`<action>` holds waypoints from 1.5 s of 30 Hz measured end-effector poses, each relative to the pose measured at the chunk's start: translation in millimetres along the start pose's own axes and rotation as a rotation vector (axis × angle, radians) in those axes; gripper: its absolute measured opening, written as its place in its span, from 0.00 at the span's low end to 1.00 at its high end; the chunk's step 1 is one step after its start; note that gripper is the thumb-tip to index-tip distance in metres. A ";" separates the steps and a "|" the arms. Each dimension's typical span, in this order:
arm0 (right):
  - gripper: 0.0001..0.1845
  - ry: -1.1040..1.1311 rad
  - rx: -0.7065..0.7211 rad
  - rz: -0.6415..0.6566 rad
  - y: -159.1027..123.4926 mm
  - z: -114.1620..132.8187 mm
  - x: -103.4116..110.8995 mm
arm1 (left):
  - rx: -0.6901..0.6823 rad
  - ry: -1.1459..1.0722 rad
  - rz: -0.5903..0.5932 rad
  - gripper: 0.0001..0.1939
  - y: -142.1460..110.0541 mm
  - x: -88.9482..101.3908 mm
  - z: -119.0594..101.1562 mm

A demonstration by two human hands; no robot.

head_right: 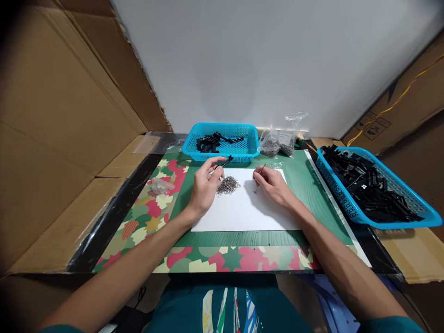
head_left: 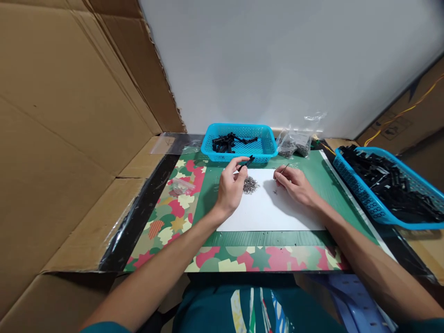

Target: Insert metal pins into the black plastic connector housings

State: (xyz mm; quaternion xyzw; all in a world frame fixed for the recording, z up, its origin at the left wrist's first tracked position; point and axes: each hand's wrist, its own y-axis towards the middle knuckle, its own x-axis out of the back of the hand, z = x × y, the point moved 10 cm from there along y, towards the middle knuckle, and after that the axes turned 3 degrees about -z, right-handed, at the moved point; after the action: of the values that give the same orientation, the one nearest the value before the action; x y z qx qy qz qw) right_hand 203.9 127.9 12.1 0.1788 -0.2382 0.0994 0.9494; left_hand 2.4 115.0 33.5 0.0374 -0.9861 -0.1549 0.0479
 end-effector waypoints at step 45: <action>0.10 -0.335 0.049 0.067 1.4 17.0 -40.4 | 0.011 -0.023 0.058 0.09 -11.2 -16.9 1.0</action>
State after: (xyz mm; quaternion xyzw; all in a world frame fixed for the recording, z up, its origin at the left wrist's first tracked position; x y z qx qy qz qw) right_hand 161.4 118.4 6.9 0.2081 -0.3965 0.1055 0.8879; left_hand 19.8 106.2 27.7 0.0071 -0.9880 -0.1486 0.0407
